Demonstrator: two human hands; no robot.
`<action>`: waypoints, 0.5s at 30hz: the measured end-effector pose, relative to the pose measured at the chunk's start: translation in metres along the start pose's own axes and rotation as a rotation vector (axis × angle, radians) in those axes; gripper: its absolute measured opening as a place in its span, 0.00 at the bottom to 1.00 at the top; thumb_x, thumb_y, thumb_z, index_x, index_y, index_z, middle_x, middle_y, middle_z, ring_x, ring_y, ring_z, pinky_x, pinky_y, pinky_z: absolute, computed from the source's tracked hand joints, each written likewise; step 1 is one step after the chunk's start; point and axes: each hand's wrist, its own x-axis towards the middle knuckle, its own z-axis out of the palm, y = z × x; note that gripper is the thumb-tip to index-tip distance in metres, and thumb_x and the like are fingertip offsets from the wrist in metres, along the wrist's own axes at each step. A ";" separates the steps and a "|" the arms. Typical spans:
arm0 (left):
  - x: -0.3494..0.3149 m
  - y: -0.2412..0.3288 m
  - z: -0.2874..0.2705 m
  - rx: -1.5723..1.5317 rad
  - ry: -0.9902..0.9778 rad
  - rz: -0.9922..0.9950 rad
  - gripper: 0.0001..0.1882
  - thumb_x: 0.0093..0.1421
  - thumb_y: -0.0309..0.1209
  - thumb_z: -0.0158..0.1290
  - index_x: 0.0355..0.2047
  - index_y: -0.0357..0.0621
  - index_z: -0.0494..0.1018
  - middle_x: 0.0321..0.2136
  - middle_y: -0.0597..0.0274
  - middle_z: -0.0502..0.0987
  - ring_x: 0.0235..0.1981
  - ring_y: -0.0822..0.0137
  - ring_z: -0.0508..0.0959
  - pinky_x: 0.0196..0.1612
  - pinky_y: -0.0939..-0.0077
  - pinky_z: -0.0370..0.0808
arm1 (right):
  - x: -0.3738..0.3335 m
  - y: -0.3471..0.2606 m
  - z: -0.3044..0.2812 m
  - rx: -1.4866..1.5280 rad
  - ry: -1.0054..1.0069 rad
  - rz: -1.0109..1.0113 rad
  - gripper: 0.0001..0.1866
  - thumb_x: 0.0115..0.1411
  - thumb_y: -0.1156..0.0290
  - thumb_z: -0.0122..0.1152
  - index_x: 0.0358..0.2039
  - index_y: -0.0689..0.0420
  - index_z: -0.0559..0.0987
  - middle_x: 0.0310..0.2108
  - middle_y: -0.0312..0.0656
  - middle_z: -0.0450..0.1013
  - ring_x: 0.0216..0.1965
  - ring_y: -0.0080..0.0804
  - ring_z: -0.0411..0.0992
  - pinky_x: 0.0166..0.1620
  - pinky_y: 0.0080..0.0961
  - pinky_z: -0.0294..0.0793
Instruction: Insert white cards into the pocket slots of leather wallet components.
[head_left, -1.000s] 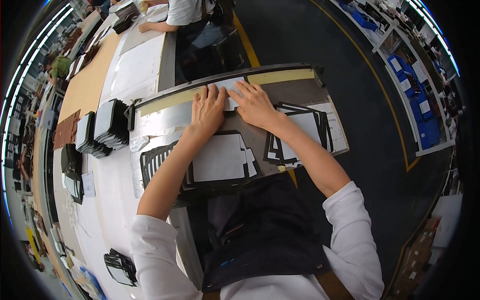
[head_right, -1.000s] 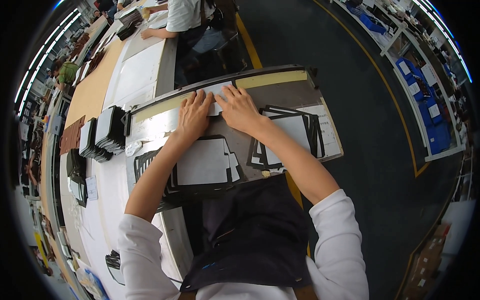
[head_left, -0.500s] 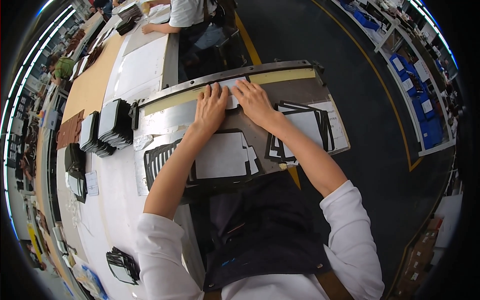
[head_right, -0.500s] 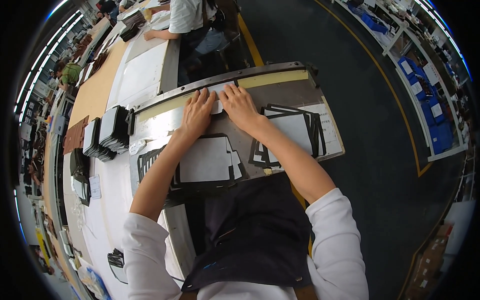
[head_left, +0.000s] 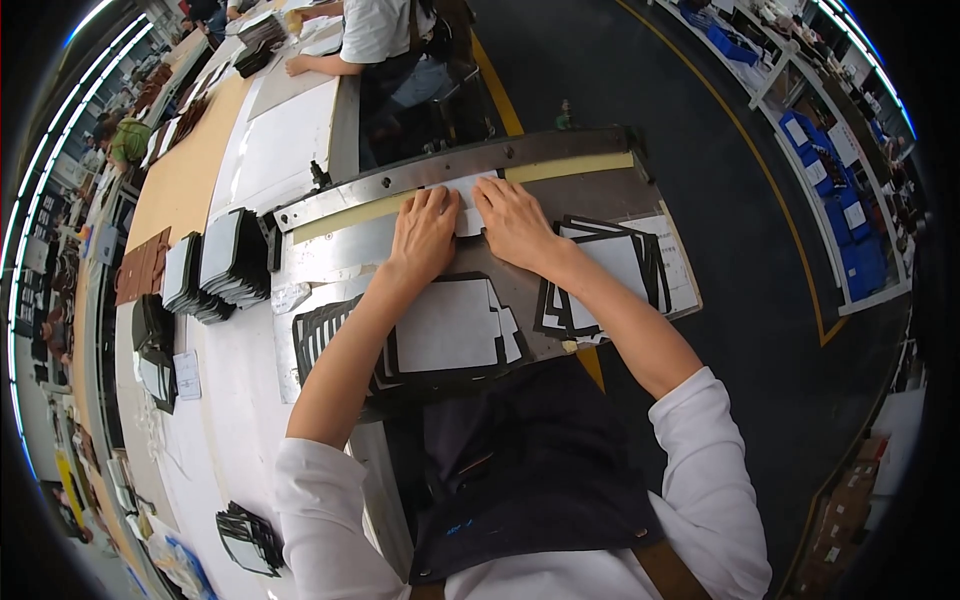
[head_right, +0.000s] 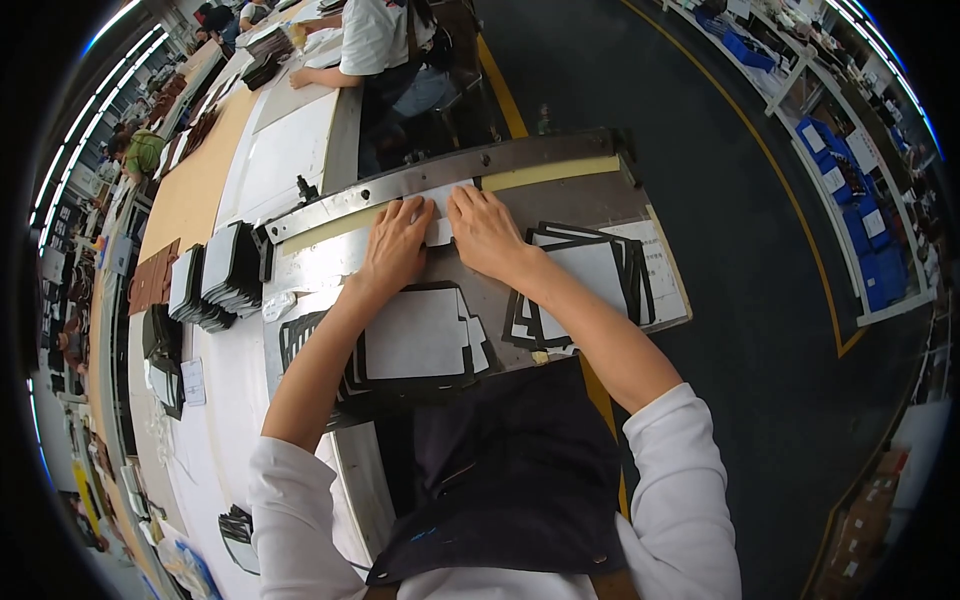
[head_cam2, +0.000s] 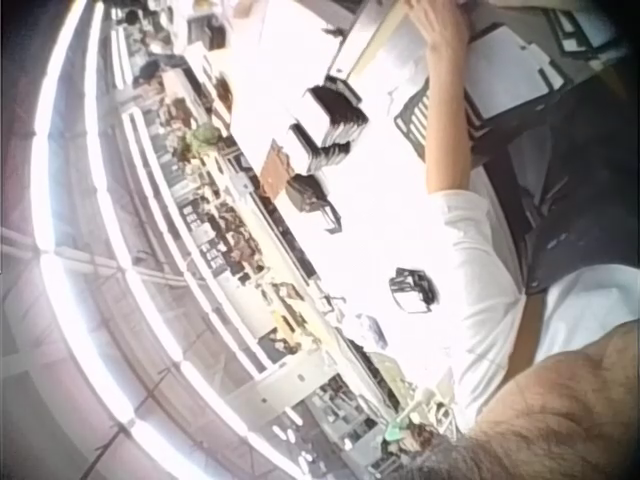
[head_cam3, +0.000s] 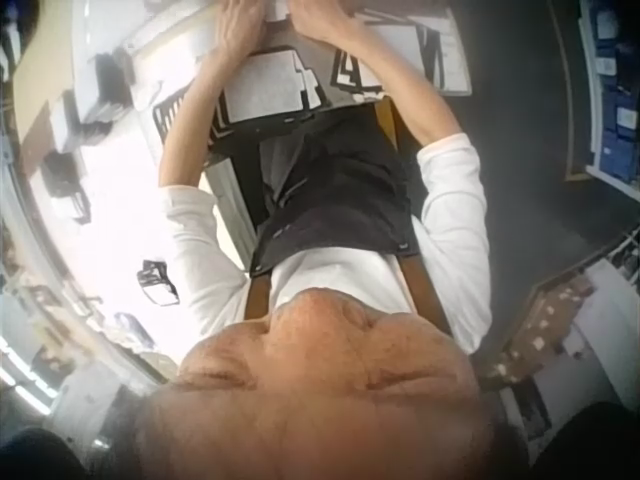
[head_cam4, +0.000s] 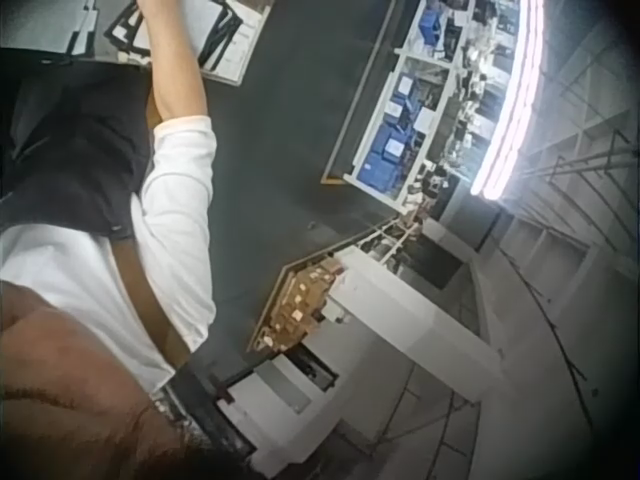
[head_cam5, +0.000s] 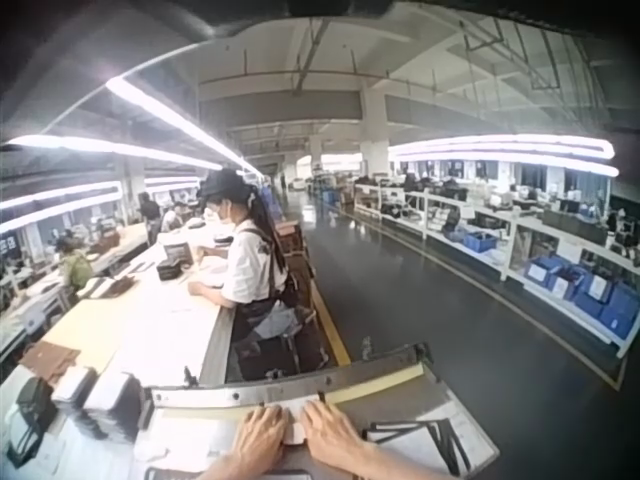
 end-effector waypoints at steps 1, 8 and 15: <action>-0.001 0.000 -0.001 -0.014 -0.017 -0.008 0.36 0.43 0.20 0.60 0.56 0.36 0.67 0.53 0.50 0.69 0.54 0.51 0.69 0.58 0.59 0.66 | -0.001 0.000 0.001 -0.006 0.004 -0.005 0.17 0.49 0.79 0.55 0.40 0.72 0.75 0.43 0.55 0.71 0.49 0.46 0.69 0.53 0.36 0.69; -0.023 0.002 -0.009 -0.092 -0.046 -0.095 0.36 0.50 0.27 0.60 0.60 0.35 0.62 0.60 0.47 0.65 0.62 0.49 0.64 0.63 0.58 0.62 | 0.000 -0.005 0.005 -0.031 0.005 -0.011 0.18 0.51 0.79 0.54 0.43 0.74 0.74 0.48 0.59 0.71 0.53 0.49 0.69 0.56 0.36 0.68; -0.103 0.067 -0.086 -0.259 -0.209 -0.028 0.49 0.49 0.44 0.66 0.66 0.40 0.55 0.63 0.48 0.61 0.68 0.49 0.55 0.68 0.52 0.51 | -0.009 0.013 -0.009 -0.015 -0.034 0.018 0.18 0.52 0.82 0.52 0.45 0.72 0.74 0.49 0.56 0.72 0.53 0.47 0.70 0.57 0.38 0.69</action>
